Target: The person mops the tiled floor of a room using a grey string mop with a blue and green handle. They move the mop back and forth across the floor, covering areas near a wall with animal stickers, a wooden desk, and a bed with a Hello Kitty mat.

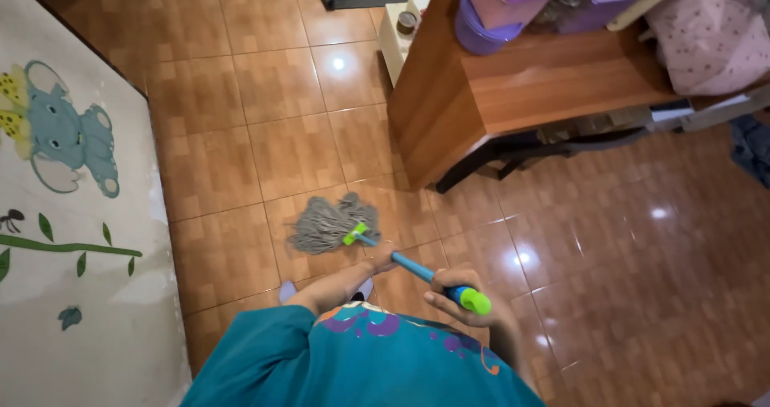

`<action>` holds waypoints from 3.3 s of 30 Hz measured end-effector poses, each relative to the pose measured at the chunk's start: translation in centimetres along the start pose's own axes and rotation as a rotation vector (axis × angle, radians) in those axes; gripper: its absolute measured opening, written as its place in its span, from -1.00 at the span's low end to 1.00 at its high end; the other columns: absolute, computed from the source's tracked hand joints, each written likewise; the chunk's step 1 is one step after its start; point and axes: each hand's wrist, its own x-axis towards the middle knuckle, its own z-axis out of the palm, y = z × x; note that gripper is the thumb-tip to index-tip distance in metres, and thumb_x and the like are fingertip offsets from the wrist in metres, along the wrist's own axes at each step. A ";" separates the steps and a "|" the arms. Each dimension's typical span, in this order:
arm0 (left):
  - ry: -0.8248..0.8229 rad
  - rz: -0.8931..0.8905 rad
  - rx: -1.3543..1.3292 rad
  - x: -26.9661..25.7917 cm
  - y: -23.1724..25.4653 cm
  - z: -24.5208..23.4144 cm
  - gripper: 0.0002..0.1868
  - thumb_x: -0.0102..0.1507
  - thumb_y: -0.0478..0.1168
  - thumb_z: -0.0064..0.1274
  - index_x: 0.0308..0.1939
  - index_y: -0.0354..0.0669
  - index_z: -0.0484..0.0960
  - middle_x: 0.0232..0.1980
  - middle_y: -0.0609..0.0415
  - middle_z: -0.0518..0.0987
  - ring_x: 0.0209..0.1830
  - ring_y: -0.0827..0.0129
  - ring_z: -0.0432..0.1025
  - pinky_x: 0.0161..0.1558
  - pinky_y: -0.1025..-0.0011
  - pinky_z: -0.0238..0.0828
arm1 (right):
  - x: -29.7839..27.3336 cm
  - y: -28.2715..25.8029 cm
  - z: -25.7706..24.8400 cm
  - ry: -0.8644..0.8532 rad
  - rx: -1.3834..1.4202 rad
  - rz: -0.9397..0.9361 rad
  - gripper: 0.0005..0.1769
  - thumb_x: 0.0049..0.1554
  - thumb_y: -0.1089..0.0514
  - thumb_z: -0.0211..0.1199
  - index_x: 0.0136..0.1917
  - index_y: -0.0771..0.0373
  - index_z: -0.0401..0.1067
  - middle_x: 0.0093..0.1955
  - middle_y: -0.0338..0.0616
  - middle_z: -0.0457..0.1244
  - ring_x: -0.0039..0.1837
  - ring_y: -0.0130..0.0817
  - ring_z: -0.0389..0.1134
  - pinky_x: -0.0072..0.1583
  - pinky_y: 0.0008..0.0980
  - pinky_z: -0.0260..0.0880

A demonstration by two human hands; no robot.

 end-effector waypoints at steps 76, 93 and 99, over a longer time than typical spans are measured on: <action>-0.151 -0.947 0.073 -60.2 21.0 8.1 -0.71 0.22 0.17 0.23 -0.05 0.29 0.70 0.07 0.12 0.68 0.24 0.11 0.51 0.19 0.07 0.48 | -29.5 -8.7 40.5 0.047 0.386 -0.119 -0.59 0.16 0.25 0.34 -0.51 0.30 0.40 -0.58 -0.12 0.21 -0.47 -0.41 0.15 -0.36 -0.43 0.16; 0.071 -0.519 0.153 -49.4 27.9 27.8 -0.81 0.04 -0.08 0.42 -0.36 0.06 0.74 -0.24 -0.02 0.69 0.00 0.05 0.60 0.04 0.18 0.60 | -47.7 -17.3 32.2 0.041 0.052 -0.027 -0.58 0.20 0.22 0.34 -0.49 0.22 0.42 -0.55 -0.10 0.25 -0.50 -0.24 0.21 -0.33 -0.33 0.29; -0.001 -0.318 0.058 -42.8 35.1 37.3 -0.76 0.08 -0.07 0.39 -0.33 0.06 0.62 -0.18 -0.02 0.66 0.03 0.02 0.55 0.09 0.13 0.56 | -56.1 -19.2 27.3 0.068 -0.047 0.024 -0.60 0.20 0.20 0.32 -0.47 0.18 0.40 -0.59 -0.11 0.20 -0.52 -0.23 0.16 -0.38 -0.34 0.24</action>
